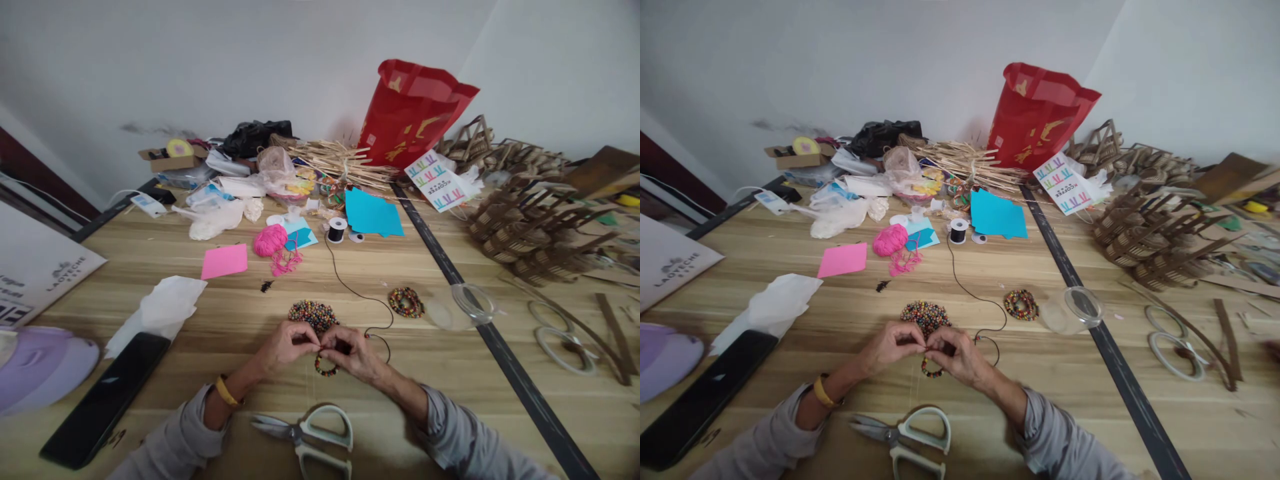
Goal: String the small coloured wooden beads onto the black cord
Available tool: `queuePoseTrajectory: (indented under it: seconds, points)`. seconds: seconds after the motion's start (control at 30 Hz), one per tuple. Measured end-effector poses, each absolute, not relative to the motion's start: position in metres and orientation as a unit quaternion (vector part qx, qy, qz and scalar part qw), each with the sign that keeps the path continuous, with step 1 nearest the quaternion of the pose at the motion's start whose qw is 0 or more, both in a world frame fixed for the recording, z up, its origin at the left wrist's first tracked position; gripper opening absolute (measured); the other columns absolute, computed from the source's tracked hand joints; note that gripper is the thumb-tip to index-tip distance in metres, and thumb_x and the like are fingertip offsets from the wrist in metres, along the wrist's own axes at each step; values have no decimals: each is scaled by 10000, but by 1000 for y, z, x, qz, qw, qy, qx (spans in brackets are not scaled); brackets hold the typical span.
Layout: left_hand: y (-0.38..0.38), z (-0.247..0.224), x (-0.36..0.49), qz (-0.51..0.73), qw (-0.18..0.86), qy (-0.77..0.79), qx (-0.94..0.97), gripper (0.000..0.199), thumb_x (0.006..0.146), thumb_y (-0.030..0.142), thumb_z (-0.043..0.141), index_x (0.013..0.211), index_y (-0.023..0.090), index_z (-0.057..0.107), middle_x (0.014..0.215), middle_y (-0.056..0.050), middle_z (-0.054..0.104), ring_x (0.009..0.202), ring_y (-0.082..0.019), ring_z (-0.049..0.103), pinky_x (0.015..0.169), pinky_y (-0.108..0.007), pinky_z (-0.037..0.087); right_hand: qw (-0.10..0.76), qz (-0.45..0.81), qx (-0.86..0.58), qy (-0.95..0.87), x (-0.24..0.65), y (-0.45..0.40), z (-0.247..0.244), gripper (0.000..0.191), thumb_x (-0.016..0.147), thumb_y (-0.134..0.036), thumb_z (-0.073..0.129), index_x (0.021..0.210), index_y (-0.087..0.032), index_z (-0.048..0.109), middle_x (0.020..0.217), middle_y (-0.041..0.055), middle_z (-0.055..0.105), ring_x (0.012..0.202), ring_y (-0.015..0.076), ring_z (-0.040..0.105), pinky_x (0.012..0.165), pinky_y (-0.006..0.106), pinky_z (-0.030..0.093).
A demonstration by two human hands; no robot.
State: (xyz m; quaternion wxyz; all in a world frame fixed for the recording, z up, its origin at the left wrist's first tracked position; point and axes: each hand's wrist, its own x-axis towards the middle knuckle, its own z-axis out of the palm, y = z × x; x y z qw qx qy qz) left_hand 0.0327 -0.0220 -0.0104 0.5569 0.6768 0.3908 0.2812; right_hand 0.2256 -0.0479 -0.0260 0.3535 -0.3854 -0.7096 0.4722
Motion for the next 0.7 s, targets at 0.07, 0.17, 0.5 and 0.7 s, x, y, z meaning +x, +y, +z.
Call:
queuePoseTrajectory:
  seconds: [0.07,0.17,0.5,0.7]
  points:
    - [-22,-9,33,280,547,388,687,69,692,179,662,673,115,683,685,-43,663,649,-134,575,634,-231,440,356,452,-377,-726,226,-48,-25,141,830,-290,601,795,-154,612,672,6,545,612,112,492,562,218,399]
    - [-21,-8,32,287,548,380,688,89,707,196,650,689,114,676,701,-47,656,672,-142,579,647,-237,444,362,424,-361,-747,226,-47,-24,107,828,-261,596,801,-158,607,736,27,546,668,129,512,595,231,419]
    - [-21,-4,33,325,528,347,704,118,722,228,659,686,117,676,696,-46,647,666,-139,568,654,-245,433,380,483,-352,-706,224,-50,-20,161,810,-309,630,832,-156,587,729,21,576,597,103,498,548,209,403]
    - [-23,-1,33,311,510,354,720,123,744,229,646,698,118,672,710,-49,649,687,-145,576,665,-248,430,372,515,-389,-667,224,-52,-30,237,803,-371,636,770,-143,581,600,-22,515,514,76,438,480,182,352]
